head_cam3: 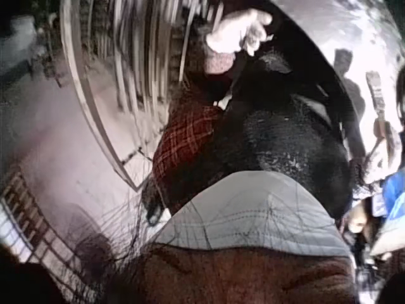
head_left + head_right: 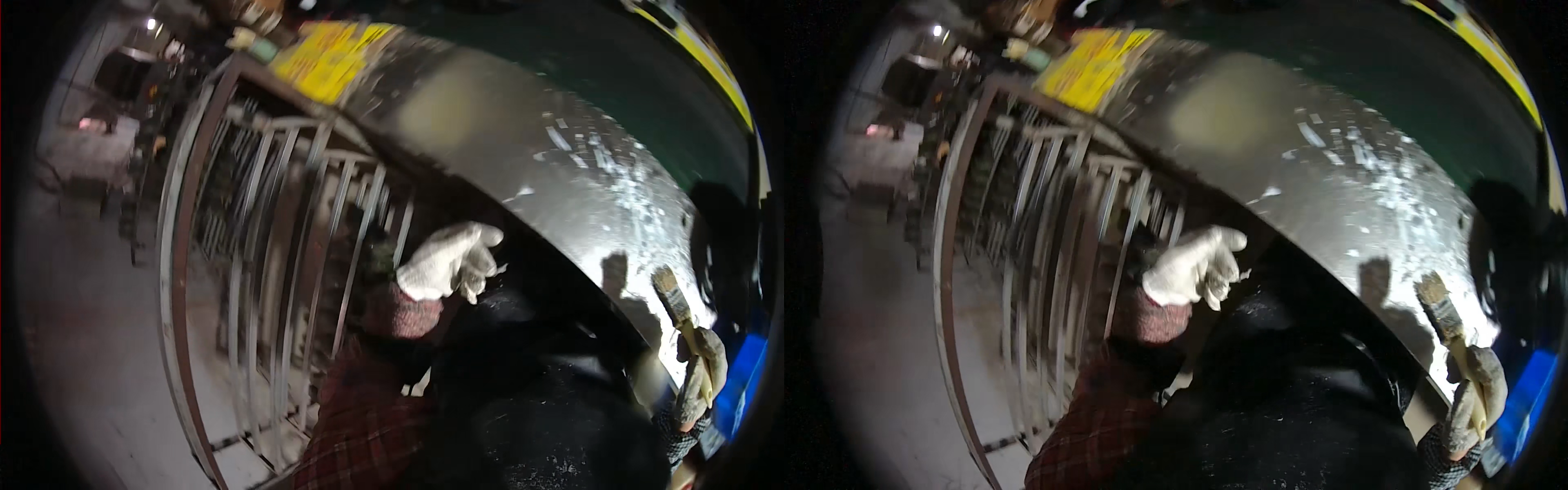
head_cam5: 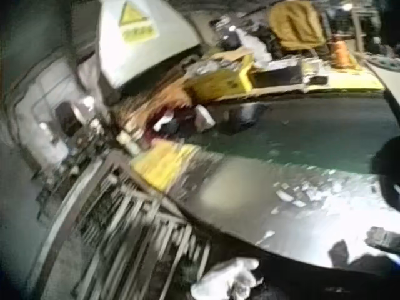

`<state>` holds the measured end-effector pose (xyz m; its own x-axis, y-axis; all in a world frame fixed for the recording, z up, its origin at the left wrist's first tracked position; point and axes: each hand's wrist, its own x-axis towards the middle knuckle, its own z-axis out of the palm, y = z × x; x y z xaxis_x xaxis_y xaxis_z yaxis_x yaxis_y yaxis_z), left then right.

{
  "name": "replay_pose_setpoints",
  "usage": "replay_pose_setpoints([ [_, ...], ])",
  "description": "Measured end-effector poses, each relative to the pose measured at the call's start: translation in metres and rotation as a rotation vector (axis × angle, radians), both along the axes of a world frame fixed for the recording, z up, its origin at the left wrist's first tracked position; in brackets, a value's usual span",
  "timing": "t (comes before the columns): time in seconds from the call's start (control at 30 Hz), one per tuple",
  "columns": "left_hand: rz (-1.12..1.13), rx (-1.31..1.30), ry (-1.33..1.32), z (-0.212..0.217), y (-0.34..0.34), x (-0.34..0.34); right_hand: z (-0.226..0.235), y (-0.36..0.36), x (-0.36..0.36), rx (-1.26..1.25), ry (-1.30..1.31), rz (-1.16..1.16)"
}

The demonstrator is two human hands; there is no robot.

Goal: Apply glue to the edges and surfaces of shoe components using a brush.

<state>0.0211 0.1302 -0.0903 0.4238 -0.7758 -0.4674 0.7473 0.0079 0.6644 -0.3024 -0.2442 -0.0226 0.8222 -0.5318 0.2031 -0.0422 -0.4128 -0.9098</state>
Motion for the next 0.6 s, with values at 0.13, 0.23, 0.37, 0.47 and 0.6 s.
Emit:
replay_pose_setpoints([
  [0.13, 0.433, 0.573, -0.147, -0.176, 0.175, -0.064, 0.04, 0.013, 0.035, -0.221, 0.076, 0.027],
  [0.23, 0.824, 1.033, -0.415, -0.239, 0.231, -0.071, 0.071, 0.03, 0.057, -0.419, 0.165, -0.019],
  [0.37, 1.029, 1.462, -0.682, -0.238, 0.21, -0.012, 0.089, 0.049, 0.07, -0.472, 0.219, -0.015],
  [0.47, 1.107, 1.546, -0.945, -0.205, 0.166, 0.033, 0.096, 0.071, 0.079, -0.467, 0.293, -0.075],
  [0.6, 0.92, 1.631, -0.592, -0.225, 0.159, 0.086, 0.107, 0.09, 0.088, -0.476, 0.32, -0.14],
])
